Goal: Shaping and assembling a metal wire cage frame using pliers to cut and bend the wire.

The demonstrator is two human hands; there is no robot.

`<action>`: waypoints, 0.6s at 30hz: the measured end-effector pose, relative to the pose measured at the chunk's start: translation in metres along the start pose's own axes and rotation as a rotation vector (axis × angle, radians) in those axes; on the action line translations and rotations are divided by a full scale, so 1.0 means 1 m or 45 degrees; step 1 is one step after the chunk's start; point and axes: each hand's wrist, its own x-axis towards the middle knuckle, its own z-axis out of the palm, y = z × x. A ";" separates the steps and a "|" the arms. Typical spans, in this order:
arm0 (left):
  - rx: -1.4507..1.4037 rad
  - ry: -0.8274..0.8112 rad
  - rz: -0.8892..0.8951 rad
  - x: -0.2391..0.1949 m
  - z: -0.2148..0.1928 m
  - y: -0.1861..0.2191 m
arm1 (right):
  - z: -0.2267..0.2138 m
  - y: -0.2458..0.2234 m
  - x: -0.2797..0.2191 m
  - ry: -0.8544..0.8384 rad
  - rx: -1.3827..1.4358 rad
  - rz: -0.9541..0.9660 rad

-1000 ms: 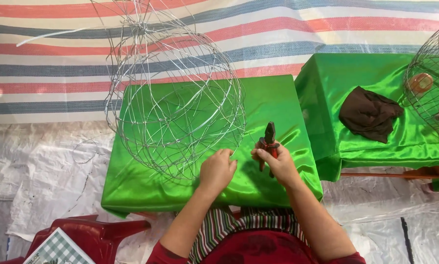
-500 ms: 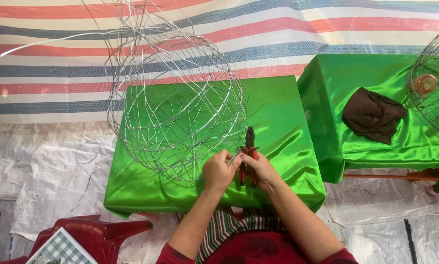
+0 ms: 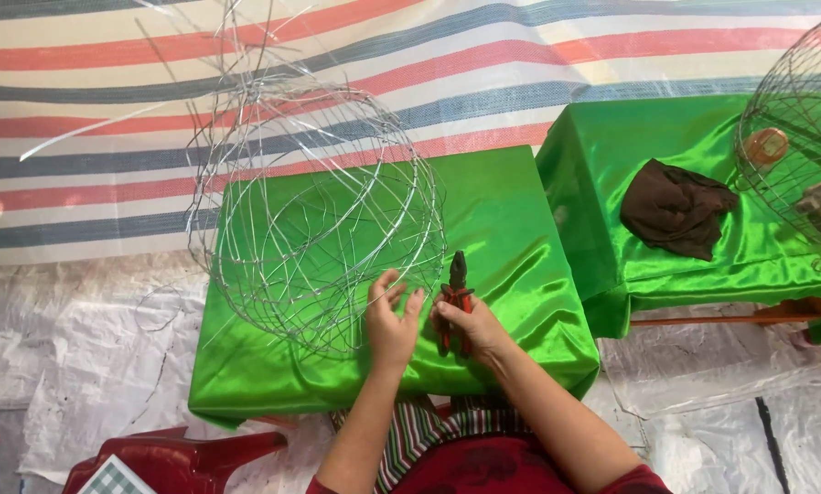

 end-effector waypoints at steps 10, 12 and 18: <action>-0.615 -0.074 -0.013 0.010 0.010 0.015 | 0.013 -0.012 -0.009 0.009 0.008 -0.008; -0.737 -0.008 -0.016 0.012 0.011 0.018 | 0.015 -0.013 -0.010 0.001 -0.028 0.016; -0.720 0.061 -0.053 0.016 0.008 0.009 | 0.017 -0.011 -0.003 -0.013 -0.101 0.031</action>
